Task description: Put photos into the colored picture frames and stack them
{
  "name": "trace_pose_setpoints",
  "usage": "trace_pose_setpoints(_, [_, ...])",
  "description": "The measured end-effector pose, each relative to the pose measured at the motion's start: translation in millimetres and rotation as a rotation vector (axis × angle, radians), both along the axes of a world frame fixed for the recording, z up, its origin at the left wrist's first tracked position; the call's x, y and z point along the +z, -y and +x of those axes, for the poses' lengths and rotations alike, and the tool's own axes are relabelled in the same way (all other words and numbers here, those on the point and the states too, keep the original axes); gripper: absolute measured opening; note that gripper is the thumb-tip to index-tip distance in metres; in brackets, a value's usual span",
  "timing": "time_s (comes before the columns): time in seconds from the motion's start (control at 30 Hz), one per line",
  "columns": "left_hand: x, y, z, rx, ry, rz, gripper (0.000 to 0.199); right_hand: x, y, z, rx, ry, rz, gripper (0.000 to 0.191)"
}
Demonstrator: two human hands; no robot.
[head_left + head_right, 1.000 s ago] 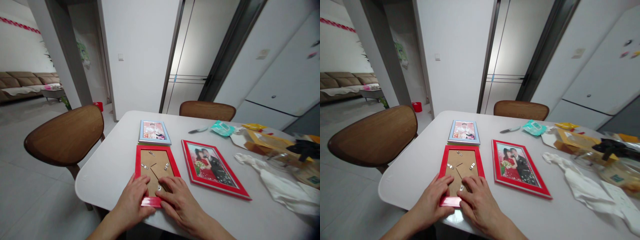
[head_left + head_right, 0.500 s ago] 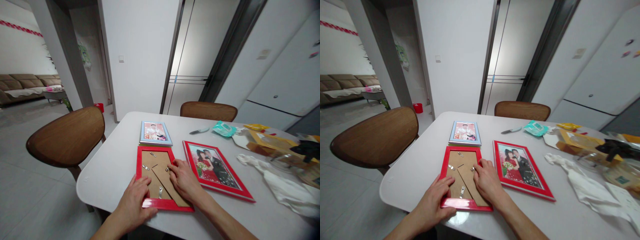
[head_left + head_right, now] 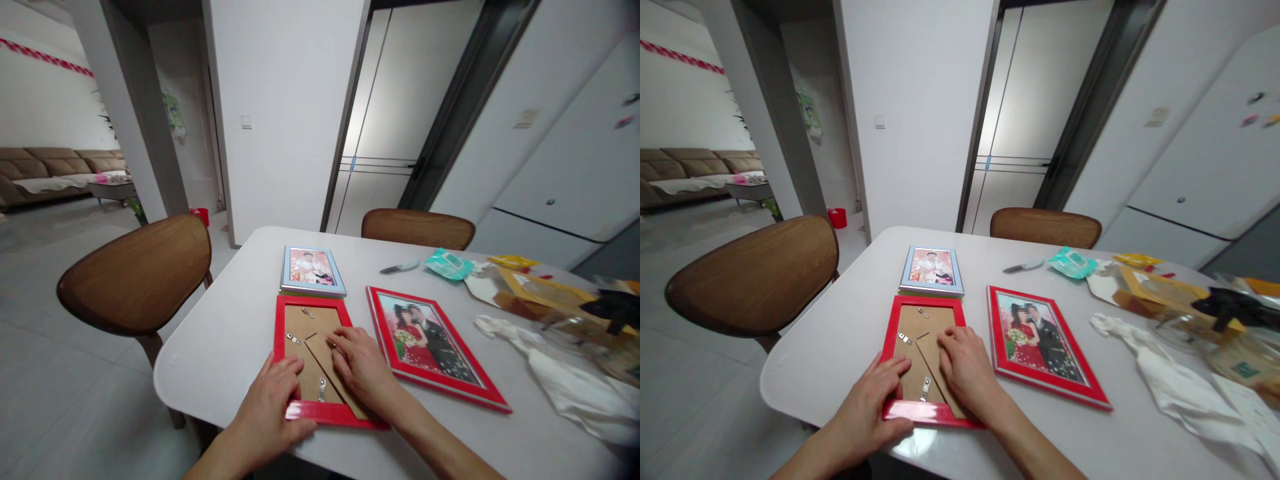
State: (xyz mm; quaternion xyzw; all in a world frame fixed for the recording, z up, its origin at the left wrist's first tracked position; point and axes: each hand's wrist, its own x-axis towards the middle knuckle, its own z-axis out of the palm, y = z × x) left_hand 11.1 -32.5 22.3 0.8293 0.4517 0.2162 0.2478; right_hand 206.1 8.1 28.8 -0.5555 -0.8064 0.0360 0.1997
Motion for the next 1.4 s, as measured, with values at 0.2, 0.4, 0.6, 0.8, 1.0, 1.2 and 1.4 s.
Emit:
trace_pose_setpoints(0.2, [-0.8, -1.5, 0.8, -0.002, 0.016, 0.006, 0.024, 3.8, -15.6, -42.8, 0.141, 0.002, -0.029, 0.023])
trace_pose_setpoints(0.4, [-2.8, -2.3, 0.0, -0.016, 0.058, 0.012, 0.027, -0.7, -20.7, -46.6, 0.231, 0.005, -0.027, 0.022])
trace_pose_setpoints(0.6, [-5.9, -3.3, -0.8, -0.022, 0.04, 0.011, 0.028, -5.6, -21.8, -48.8, 0.148, -0.045, -0.026, 0.026])
trace_pose_setpoints(0.8, [-6.9, -3.6, -0.4, -0.019, 0.054, 0.009, 0.029, -5.8, -24.0, -53.2, 0.153, 0.001, -0.031, 0.021])
trace_pose_setpoints(1.0, [-4.6, -3.9, -0.8, -0.026, 0.045, -0.008, 0.028, 0.4, -20.1, -47.9, 0.284, 0.112, -0.022, 0.016])
trace_pose_setpoints(1.2, [-6.1, -3.2, -2.3, -0.018, 0.055, 0.002, 0.029, -3.9, -29.0, -41.6, 0.223, -0.036, -0.057, 0.024])
trace_pose_setpoints(1.4, [-8.2, -3.4, -2.6, -0.011, 0.057, 0.015, 0.03, -13.3, -66.0, -34.0, -0.115, -0.123, -0.067, 0.023])
